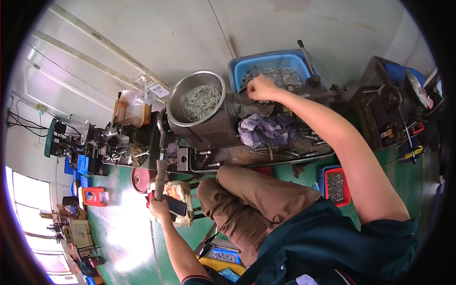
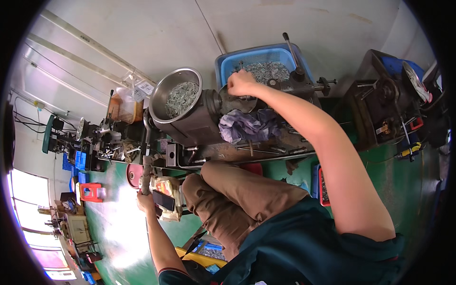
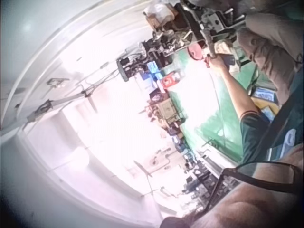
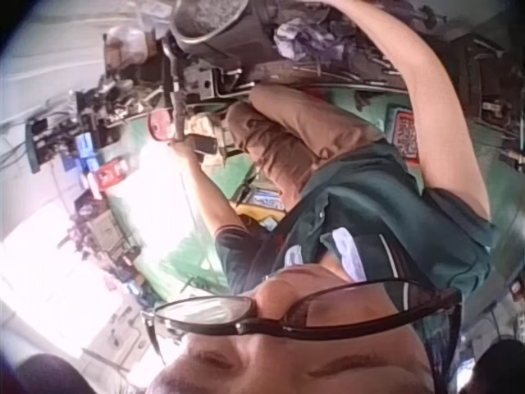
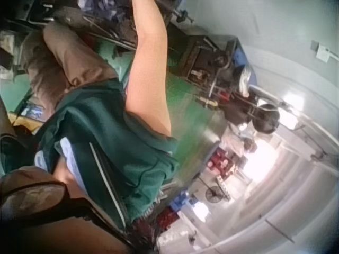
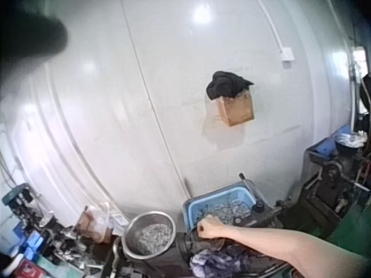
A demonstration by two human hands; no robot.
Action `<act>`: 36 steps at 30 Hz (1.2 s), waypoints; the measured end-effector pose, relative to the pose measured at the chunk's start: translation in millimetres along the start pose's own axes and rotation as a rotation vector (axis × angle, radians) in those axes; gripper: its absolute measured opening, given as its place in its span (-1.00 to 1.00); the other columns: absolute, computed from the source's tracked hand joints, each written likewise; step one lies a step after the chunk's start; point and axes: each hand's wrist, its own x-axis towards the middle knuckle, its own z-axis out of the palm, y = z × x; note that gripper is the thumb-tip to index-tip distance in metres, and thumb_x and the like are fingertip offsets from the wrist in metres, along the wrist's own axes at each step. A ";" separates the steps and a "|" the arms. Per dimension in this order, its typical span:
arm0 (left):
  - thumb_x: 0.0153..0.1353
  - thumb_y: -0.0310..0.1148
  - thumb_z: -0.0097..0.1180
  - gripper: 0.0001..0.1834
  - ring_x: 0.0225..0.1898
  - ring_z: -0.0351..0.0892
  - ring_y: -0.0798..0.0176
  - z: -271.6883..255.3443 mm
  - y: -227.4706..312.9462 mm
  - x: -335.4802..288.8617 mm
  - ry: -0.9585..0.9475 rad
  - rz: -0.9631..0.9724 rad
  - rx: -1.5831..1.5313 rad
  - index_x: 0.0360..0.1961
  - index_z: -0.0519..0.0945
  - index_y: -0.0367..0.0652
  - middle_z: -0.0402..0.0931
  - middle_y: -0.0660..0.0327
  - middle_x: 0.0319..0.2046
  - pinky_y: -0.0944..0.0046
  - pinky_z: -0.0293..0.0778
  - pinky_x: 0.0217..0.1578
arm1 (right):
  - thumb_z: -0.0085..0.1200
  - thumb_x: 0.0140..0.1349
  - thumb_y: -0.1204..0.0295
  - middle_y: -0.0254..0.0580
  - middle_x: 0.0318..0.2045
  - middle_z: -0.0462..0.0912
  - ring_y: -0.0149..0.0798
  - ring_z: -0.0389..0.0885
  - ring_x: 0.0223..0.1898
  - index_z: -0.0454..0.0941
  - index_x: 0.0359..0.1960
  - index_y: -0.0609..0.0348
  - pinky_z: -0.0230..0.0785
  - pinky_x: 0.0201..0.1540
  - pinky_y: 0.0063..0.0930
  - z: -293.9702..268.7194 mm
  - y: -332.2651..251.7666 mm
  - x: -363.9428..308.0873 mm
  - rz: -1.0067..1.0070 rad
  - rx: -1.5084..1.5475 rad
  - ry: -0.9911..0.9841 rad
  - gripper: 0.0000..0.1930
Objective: The person operates a small industrial machine to process small metal components.
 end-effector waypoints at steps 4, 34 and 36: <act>-0.22 -0.22 0.07 -0.71 -0.40 0.44 -0.04 1.6 2.4 -2.9 -0.054 -0.071 0.016 -0.47 0.50 -0.19 0.47 0.00 -0.47 0.05 0.32 -0.37 | 0.06 -0.30 0.35 -0.16 -0.55 0.55 -0.17 0.51 -0.38 0.54 -0.58 0.09 0.33 -0.30 -0.40 21.2 -14.3 4.3 0.026 0.188 -0.104 -0.82; -0.27 -0.25 0.10 -0.71 -0.47 0.44 -0.05 -12.3 51.8 -75.9 0.039 -0.069 -0.035 -0.53 0.42 -0.21 0.45 0.02 -0.58 0.04 0.31 -0.47 | 0.02 -0.25 0.48 -0.23 -0.54 0.54 -0.19 0.42 -0.31 0.53 -0.62 0.10 0.25 -0.35 -0.32 -5.7 -130.9 37.3 -0.425 -0.275 0.101 -0.91; -0.27 -0.25 0.10 -0.72 -0.47 0.44 -0.05 -15.0 54.4 -74.4 0.008 -0.086 -0.030 -0.53 0.42 -0.21 0.45 0.02 -0.58 0.04 0.31 -0.47 | 0.03 -0.26 0.49 -0.21 -0.50 0.55 -0.19 0.42 -0.28 0.53 -0.60 0.12 0.25 -0.33 -0.32 -4.0 -136.6 38.8 -0.375 -0.308 -0.024 -0.89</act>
